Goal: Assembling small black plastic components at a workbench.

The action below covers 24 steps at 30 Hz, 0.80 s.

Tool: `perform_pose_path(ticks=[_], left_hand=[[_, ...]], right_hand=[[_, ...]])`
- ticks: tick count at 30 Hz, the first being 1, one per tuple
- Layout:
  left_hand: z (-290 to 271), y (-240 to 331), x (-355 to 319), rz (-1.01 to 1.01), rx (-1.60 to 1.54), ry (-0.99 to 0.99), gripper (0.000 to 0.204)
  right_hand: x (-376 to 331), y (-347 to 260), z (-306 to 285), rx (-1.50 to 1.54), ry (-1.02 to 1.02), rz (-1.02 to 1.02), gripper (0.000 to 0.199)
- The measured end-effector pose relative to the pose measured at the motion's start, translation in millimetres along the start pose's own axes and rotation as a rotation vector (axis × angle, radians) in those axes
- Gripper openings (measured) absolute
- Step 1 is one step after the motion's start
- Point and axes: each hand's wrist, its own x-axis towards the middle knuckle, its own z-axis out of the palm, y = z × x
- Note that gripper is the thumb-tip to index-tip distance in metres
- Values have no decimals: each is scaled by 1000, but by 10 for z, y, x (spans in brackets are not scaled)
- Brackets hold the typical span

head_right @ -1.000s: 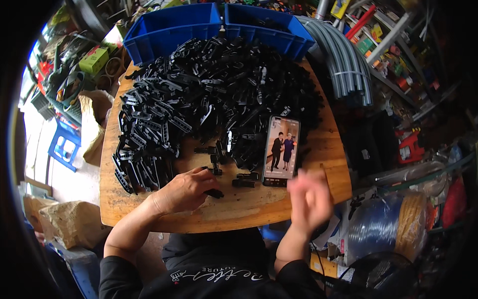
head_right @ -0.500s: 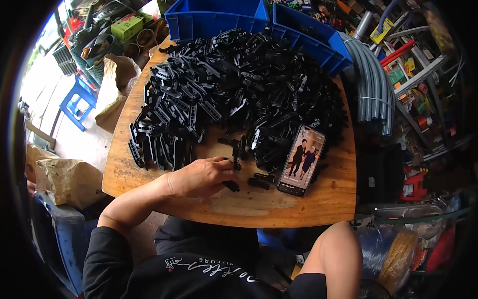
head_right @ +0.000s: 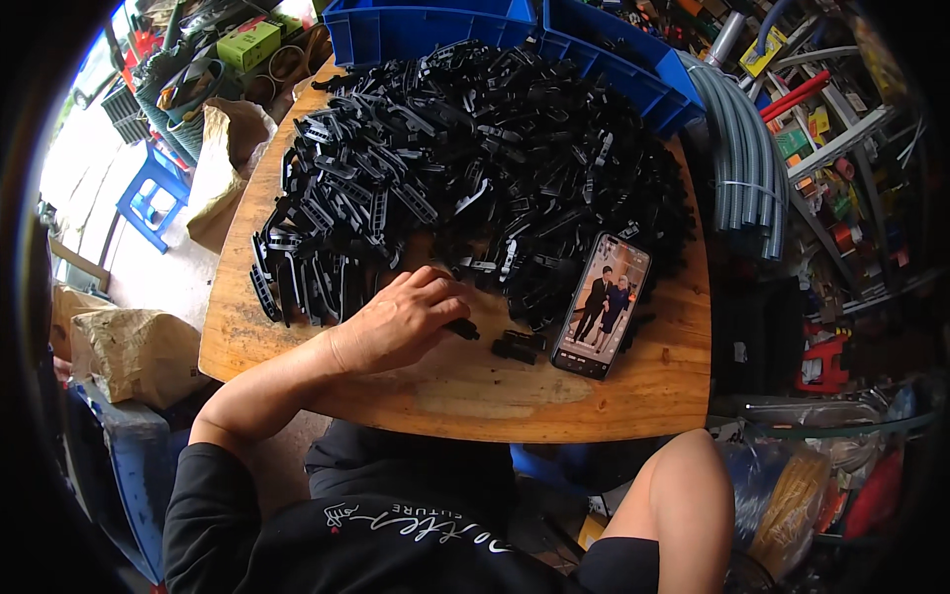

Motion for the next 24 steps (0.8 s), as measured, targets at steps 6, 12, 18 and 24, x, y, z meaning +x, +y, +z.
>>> perform_pose_path(ticks=[6,12,18,24], left_hand=[[-131,70,58,11,-281,100,25],[-395,69,113,-539,-1183,-121,33],[-366,48,131,-525,-1344,-138,29],[-498,89,98,-607,-1390,-103,29]], right_hand=[[574,594,-96,104,-243,-146,12],[580,703,66,-287,153,-200,17],[518,1014,-297,117,-344,170,18],[-390,1979,661,-789,269,1214,30]])
